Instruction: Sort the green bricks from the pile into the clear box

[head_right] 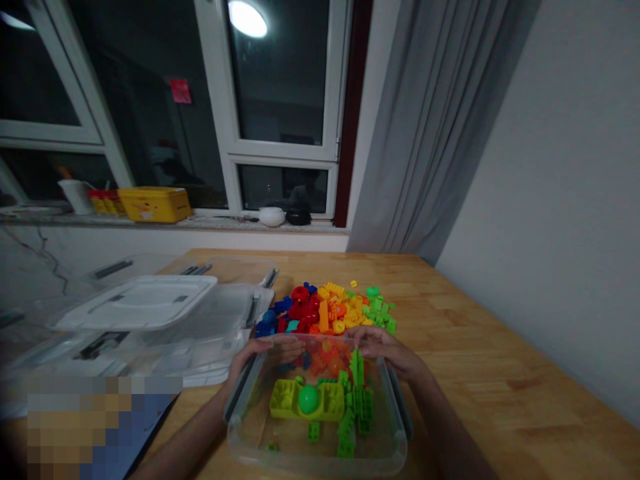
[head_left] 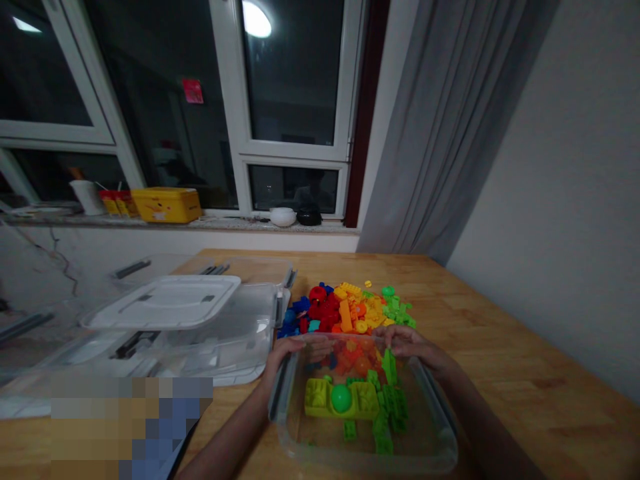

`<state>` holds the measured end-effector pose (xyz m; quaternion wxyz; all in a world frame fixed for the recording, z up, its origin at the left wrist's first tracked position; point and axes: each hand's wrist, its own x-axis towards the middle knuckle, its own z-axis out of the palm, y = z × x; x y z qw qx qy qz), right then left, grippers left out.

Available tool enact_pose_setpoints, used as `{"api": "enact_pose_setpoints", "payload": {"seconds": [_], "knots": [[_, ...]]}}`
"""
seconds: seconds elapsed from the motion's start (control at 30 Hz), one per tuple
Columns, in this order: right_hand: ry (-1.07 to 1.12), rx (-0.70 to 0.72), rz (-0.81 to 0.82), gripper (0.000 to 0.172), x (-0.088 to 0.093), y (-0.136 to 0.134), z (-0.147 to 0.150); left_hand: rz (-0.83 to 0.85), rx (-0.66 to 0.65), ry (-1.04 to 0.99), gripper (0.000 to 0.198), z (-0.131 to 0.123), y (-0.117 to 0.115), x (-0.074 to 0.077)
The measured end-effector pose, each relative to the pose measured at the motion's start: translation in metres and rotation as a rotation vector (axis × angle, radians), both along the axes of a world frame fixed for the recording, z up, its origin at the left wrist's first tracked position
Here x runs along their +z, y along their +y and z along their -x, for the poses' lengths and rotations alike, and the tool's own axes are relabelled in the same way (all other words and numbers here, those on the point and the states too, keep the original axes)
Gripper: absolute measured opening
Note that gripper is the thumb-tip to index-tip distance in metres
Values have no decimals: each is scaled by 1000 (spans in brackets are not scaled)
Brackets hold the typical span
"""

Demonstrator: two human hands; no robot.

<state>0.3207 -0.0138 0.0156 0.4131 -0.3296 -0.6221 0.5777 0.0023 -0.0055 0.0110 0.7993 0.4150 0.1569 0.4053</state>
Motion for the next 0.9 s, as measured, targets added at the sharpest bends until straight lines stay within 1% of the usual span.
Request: {"api": "enact_pose_setpoints", "payload": {"seconds": [0.07, 0.13, 0.2, 0.27, 0.33, 0.4, 0.47, 0.53, 0.63, 0.73, 0.8, 0.9], "knots": [[-3, 1, 12, 18, 4, -2, 0, -10, -9, 15, 50, 0, 1, 0], [21, -25, 26, 18, 6, -2, -2, -4, 12, 23, 49, 0, 0, 0], [70, -109, 38, 18, 4, 3, -8, 14, 41, 19, 48, -1, 0, 0], [126, -275, 37, 18, -2, 12, -18, 23, 48, 13, 48, -1, -1, 1], [140, -483, 9, 19, -11, 23, -30, 23, 45, 7, 47, -2, -3, 1], [60, -675, -45, 22, -21, 34, -43, 17, 44, -1, 47, -2, -3, 2], [-84, -832, -96, 27, -30, 45, -55, 8, 36, -9, 47, -2, -4, 3], [-189, -930, -127, 33, -36, 58, -64, -7, 25, -7, 47, -1, -5, 5], [-328, -1001, -163, 33, -40, 86, -73, -13, 22, 11, 47, 0, -5, 7], [-499, -1015, -164, 28, -41, 121, -79, 4, 38, 23, 47, 0, -6, 7], [-618, -1027, -169, 33, -41, 144, -81, -1, 55, 17, 48, 0, -7, 6], [-752, -1013, -217, 47, -41, 172, -81, -16, 74, 18, 50, -1, -5, 3]]}}
